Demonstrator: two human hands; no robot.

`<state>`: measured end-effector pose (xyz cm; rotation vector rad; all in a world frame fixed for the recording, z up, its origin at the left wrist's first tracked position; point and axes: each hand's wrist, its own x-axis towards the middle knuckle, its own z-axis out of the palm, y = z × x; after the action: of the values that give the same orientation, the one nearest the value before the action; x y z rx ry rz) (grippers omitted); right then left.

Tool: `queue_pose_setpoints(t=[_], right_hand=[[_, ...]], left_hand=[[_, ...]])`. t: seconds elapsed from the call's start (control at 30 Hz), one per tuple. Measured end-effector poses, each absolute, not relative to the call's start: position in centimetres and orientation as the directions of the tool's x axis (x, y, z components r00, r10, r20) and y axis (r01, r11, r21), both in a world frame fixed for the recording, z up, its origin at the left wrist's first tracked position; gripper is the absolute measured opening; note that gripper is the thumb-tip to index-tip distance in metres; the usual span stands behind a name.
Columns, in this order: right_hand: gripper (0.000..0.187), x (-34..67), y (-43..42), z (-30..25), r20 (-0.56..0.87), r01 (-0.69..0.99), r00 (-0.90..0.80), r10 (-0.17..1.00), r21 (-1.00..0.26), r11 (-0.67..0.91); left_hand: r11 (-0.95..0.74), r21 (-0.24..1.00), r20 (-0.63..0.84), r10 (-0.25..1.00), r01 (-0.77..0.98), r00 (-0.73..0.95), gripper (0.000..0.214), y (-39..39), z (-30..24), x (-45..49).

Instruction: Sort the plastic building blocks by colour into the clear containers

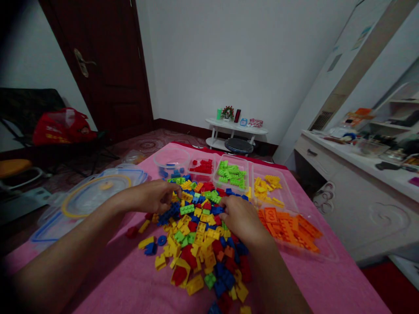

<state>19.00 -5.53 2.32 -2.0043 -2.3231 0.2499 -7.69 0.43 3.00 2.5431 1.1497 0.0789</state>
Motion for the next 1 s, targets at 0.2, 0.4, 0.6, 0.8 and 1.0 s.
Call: queue_pose_setpoints(t=[0.2,0.4,0.6,0.8,1.0], right_hand=[[0.013,19.0,-5.7,2.7,0.018,0.977,-0.14,0.99,-0.158,0.141],[0.017,17.7,-6.1,3.3,0.057,0.87,-0.181,0.982,-0.456,0.187],[0.021,16.8,-6.0,2.4,0.089,0.755,-0.212,0.973,-0.617,0.221],[0.023,14.9,-6.3,2.8,0.204,0.55,-0.112,0.973,-0.802,0.232],[0.025,13.9,-6.4,2.7,0.204,0.47,-0.098,0.974,-0.853,0.227]], left_hand=[[-0.565,0.277,-0.105,0.786,0.777,0.61,0.047,0.4,2.6,-7.4],[-0.596,0.314,-0.093,0.755,0.739,0.649,0.036,0.5,2.8,-7.9],[-0.519,0.538,0.009,0.791,0.664,0.612,0.029,1.4,3.3,-8.0],[0.054,0.993,-0.102,0.829,0.102,0.55,0.036,0.0,3.2,-4.9],[0.589,0.784,-0.261,0.599,-0.196,0.757,0.038,-1.1,0.4,-2.1]])
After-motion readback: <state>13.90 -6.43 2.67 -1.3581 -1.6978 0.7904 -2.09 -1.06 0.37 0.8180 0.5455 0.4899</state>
